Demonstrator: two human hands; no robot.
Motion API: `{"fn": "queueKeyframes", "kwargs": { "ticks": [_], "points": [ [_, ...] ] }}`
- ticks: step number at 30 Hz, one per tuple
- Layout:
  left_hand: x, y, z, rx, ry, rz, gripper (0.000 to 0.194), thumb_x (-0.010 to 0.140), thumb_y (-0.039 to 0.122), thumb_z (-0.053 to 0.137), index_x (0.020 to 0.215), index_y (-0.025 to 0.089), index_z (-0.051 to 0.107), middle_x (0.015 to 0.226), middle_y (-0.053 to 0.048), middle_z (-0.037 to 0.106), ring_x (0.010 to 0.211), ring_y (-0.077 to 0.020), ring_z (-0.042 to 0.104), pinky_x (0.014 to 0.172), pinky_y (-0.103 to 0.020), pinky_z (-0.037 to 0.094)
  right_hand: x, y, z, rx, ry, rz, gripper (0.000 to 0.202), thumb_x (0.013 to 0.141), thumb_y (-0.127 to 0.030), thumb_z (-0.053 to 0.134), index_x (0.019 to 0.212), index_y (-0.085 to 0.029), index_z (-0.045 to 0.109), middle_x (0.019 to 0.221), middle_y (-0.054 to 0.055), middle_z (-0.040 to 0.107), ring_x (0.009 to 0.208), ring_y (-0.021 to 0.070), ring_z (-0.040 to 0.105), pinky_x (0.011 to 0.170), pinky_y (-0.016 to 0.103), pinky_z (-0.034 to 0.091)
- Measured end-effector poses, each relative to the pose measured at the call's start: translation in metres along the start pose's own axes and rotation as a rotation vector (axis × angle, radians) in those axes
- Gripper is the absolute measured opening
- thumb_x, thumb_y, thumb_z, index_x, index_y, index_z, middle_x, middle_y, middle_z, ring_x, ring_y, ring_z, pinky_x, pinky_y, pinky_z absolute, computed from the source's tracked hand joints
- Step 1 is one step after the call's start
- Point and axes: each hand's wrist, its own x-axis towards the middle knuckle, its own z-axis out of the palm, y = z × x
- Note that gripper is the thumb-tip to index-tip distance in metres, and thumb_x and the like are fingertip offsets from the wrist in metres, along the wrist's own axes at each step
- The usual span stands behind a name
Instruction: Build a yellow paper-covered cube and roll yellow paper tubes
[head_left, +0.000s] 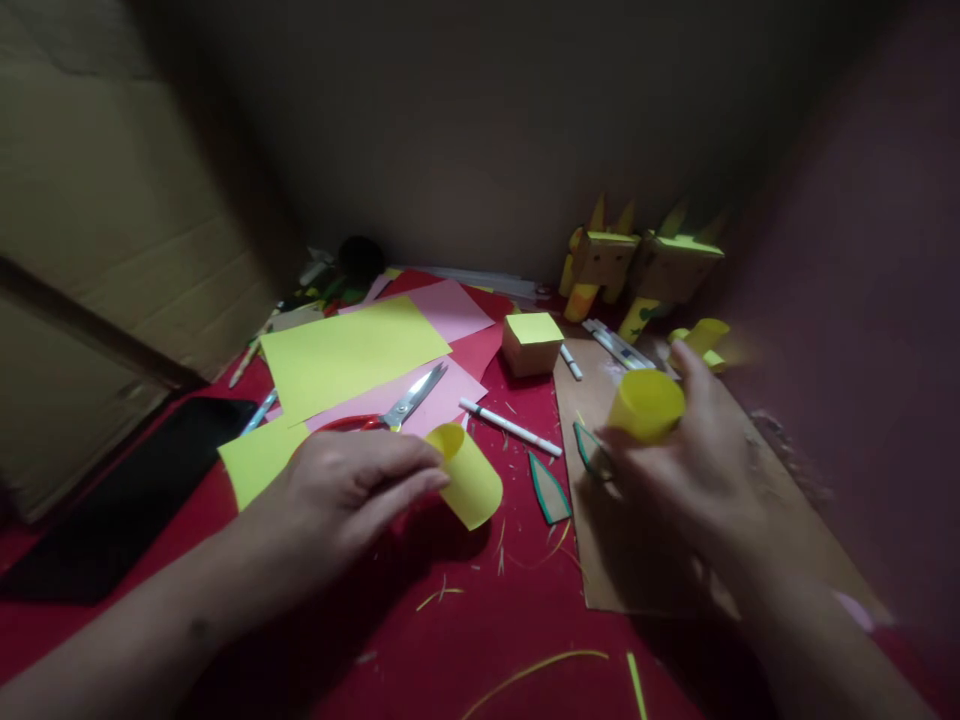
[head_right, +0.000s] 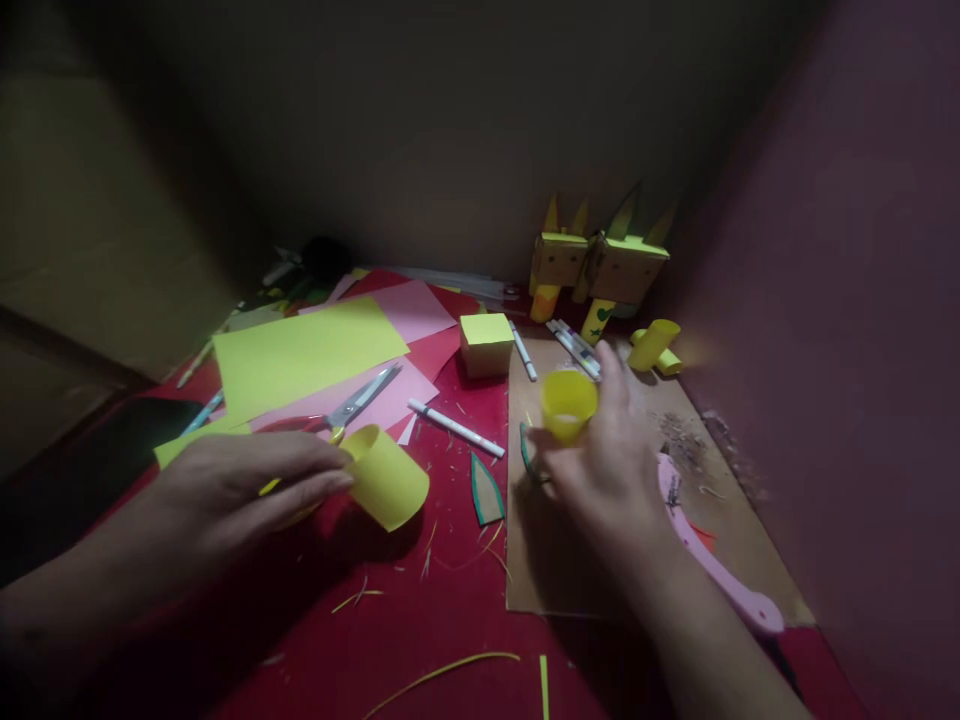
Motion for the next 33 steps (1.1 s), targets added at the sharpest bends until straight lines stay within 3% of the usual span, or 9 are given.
{"fn": "queueKeyframes", "kwargs": {
  "ticks": [4, 6, 8, 11, 15, 19, 23, 29, 33],
  "points": [
    [0.007, 0.002, 0.0, -0.366, 0.01, -0.413, 0.025, 0.083, 0.039, 0.067, 0.072, 0.018, 0.074, 0.054, 0.002, 0.059, 0.047, -0.0094, 0.047, 0.043, -0.02, 0.035, 0.015, 0.007, -0.014, -0.202, -0.003, 0.007, 0.085, 0.073, -0.038, 0.078, 0.144, -0.009, 0.041, 0.127, 0.026, 0.06, 0.114, 0.0456, 0.057, 0.091, 0.06, 0.047],
    [0.008, 0.006, 0.003, -0.543, 0.046, -0.529, 0.028, 0.079, 0.04, 0.071, 0.064, 0.017, 0.07, 0.046, 0.005, 0.046, 0.041, -0.007, 0.034, 0.038, -0.02, 0.024, 0.003, -0.006, -0.021, -0.161, 0.086, -0.041, 0.055, 0.082, -0.039, 0.069, 0.128, -0.012, 0.057, 0.116, 0.021, 0.065, 0.11, 0.0404, 0.059, 0.091, 0.056, 0.048],
    [0.008, 0.011, 0.006, -0.678, 0.092, -0.576, 0.032, 0.078, 0.04, 0.072, 0.059, 0.016, 0.065, 0.044, 0.006, 0.041, 0.041, -0.0057, 0.029, 0.038, -0.019, 0.019, -0.017, -0.026, -0.026, 0.058, 0.128, -0.036, 0.024, 0.088, -0.039, 0.061, 0.098, -0.019, 0.069, 0.096, 0.013, 0.068, 0.094, 0.0307, 0.064, 0.083, 0.046, 0.052],
    [0.006, 0.019, 0.01, -0.778, 0.138, -0.578, 0.036, 0.079, 0.039, 0.072, 0.055, 0.016, 0.06, 0.045, 0.006, 0.042, 0.043, -0.0054, 0.029, 0.04, -0.019, 0.02, -0.046, -0.056, -0.026, 0.54, -0.165, 0.118, 0.027, 0.09, -0.045, 0.059, 0.082, -0.023, 0.073, 0.084, 0.006, 0.07, 0.074, 0.0211, 0.064, 0.063, 0.033, 0.052],
    [0.003, 0.032, 0.018, -0.816, 0.175, -0.533, 0.039, 0.078, 0.043, 0.075, 0.054, 0.016, 0.059, 0.046, 0.006, 0.041, 0.046, -0.0063, 0.03, 0.043, -0.021, 0.024, -0.062, -0.078, -0.012, 0.946, -0.246, 0.323, 0.025, 0.074, -0.046, 0.076, 0.08, -0.022, 0.075, 0.08, 0.003, 0.066, 0.064, 0.0154, 0.059, 0.056, 0.029, 0.051],
    [0.0, 0.044, 0.028, -0.761, 0.194, -0.501, 0.034, 0.077, 0.046, 0.075, 0.063, 0.016, 0.066, 0.049, 0.007, 0.04, 0.048, -0.0071, 0.03, 0.046, -0.022, 0.022, -0.063, -0.083, -0.005, 1.081, -0.206, 0.408, 0.025, 0.066, -0.04, 0.083, 0.066, -0.018, 0.072, 0.075, 0.001, 0.06, 0.055, 0.0094, 0.051, 0.047, 0.023, 0.043],
    [-0.005, 0.051, 0.031, -0.596, 0.209, -0.447, 0.032, 0.085, 0.042, 0.066, 0.065, 0.016, 0.065, 0.053, 0.006, 0.04, 0.052, -0.0089, 0.033, 0.05, -0.024, 0.027, -0.065, -0.083, -0.004, 1.226, -0.307, 0.58, 0.026, 0.071, -0.04, 0.082, 0.072, -0.015, 0.074, 0.044, -0.004, 0.052, 0.035, 0.0051, 0.039, 0.034, 0.017, 0.028],
    [-0.01, 0.051, 0.023, -0.477, 0.28, -0.328, 0.023, 0.088, 0.037, 0.062, 0.081, 0.02, 0.076, 0.081, 0.0, 0.065, 0.065, -0.0107, 0.051, 0.056, -0.023, 0.038, -0.061, -0.078, -0.005, 1.465, -0.341, 0.711, 0.032, 0.052, -0.031, 0.094, 0.068, -0.01, 0.075, 0.055, 0.006, 0.07, 0.046, 0.0139, 0.066, 0.038, 0.017, 0.047],
    [-0.01, 0.05, 0.024, -0.663, 0.221, -0.412, 0.021, 0.08, 0.039, 0.071, 0.083, 0.019, 0.077, 0.063, 0.004, 0.058, 0.049, -0.0064, 0.044, 0.044, -0.019, 0.033, -0.059, -0.078, -0.008, 1.476, -0.366, 0.745, 0.031, 0.05, -0.027, 0.094, 0.069, -0.01, 0.076, 0.055, 0.005, 0.071, 0.048, 0.0147, 0.068, 0.041, 0.017, 0.052]
  ]
}}
